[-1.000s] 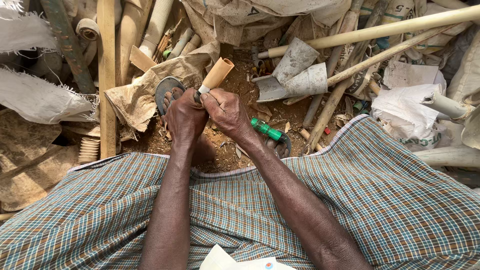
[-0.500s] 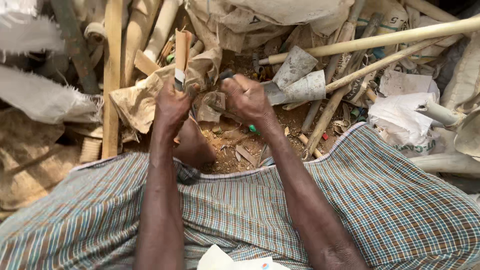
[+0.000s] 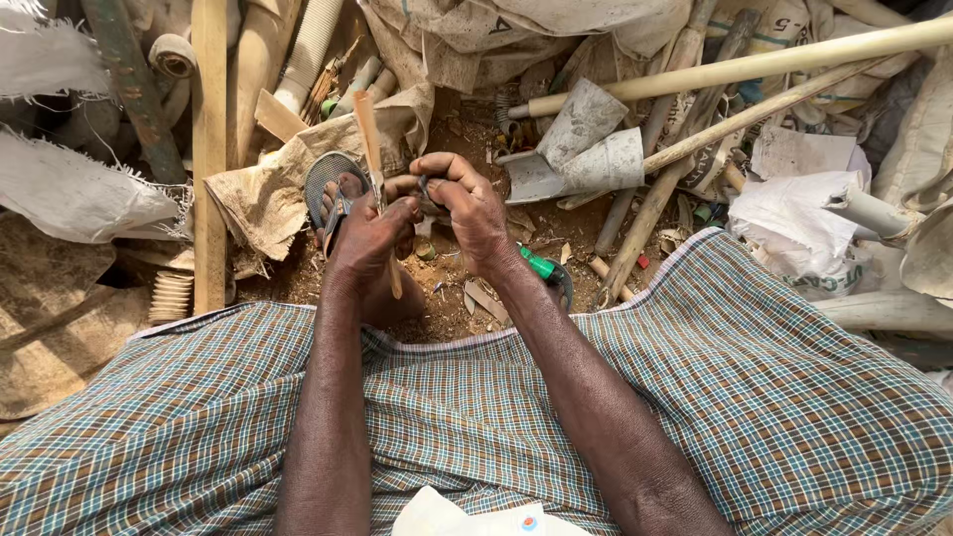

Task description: The person uses a knife to shave and shape a small wooden piece held between their feet. They repeatedly scrape the wood surface, remove shavings, and adjust the piece to continue shaping it.

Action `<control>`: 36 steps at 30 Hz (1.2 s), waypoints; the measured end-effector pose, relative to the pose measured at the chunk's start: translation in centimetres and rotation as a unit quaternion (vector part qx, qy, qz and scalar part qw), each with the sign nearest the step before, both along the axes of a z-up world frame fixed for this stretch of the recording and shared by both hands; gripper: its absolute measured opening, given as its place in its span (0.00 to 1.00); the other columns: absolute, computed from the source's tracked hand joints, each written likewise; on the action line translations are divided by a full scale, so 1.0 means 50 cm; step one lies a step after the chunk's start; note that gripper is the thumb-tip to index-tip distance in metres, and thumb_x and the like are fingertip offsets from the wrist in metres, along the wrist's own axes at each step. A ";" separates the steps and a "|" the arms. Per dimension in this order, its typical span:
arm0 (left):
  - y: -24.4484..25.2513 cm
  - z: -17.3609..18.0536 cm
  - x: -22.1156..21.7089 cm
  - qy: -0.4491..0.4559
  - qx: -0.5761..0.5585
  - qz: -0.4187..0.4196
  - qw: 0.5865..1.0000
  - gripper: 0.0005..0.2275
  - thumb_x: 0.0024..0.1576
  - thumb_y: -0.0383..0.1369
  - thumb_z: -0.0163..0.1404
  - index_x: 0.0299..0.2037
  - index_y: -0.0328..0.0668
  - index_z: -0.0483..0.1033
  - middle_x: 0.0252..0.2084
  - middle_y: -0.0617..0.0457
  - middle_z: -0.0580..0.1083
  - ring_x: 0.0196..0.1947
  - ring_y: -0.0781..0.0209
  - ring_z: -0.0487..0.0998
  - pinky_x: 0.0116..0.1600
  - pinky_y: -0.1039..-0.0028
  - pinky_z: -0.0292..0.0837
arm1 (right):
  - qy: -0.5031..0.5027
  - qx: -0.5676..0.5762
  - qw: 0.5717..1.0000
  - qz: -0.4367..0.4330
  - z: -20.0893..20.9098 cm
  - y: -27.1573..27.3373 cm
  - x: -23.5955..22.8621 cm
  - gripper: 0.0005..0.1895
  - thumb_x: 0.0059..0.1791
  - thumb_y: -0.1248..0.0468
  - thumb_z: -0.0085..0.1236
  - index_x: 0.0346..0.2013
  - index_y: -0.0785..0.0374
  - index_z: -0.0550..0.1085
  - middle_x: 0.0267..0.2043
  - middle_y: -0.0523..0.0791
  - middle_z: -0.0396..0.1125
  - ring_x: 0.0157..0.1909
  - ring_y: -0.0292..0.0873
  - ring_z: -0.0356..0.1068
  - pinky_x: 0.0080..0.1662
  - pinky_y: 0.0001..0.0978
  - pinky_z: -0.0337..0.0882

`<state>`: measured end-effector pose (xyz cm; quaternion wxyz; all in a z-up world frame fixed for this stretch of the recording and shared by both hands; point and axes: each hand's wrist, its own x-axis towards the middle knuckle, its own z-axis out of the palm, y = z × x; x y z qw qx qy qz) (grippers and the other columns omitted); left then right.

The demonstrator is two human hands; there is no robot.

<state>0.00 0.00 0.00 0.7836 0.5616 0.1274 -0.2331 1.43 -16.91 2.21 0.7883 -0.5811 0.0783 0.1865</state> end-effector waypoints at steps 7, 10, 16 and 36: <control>-0.038 -0.044 -0.005 -0.014 0.053 -0.045 0.998 0.09 0.65 0.34 0.52 0.46 0.35 0.74 0.29 0.54 0.71 0.26 0.67 0.71 0.30 0.76 0.68 | -0.010 -0.016 1.000 -0.006 -0.043 0.008 -0.003 0.10 0.59 0.65 0.46 0.50 0.65 0.74 0.38 0.41 0.69 0.35 0.31 0.66 0.35 0.25 0.71; -0.046 -0.062 -0.008 -0.033 0.009 -0.035 0.999 0.08 0.64 0.35 0.51 0.45 0.37 0.73 0.29 0.56 0.72 0.26 0.68 0.72 0.31 0.76 0.71 | -0.005 -0.022 1.000 -0.005 -0.039 0.001 -0.008 0.10 0.59 0.64 0.46 0.49 0.65 0.73 0.36 0.42 0.70 0.29 0.30 0.66 0.27 0.25 0.70; -0.042 -0.066 -0.009 0.005 -0.102 0.035 0.994 0.08 0.63 0.33 0.53 0.45 0.36 0.76 0.31 0.55 0.75 0.28 0.67 0.76 0.33 0.76 0.75 | -0.034 -0.041 0.998 0.018 -0.023 0.000 -0.002 0.19 0.59 0.51 0.47 0.51 0.64 0.72 0.42 0.44 0.76 0.30 0.31 0.70 0.29 0.26 0.74; -0.032 -0.035 -0.003 -0.068 0.337 -0.019 0.939 0.12 0.66 0.40 0.47 0.55 0.48 0.78 0.22 0.56 0.72 0.20 0.71 0.72 0.29 0.75 0.71 | -0.044 -0.061 0.997 -0.033 -0.055 -0.022 0.006 0.24 0.54 0.60 0.56 0.64 0.61 0.67 0.48 0.44 0.69 0.45 0.34 0.74 0.48 0.27 0.82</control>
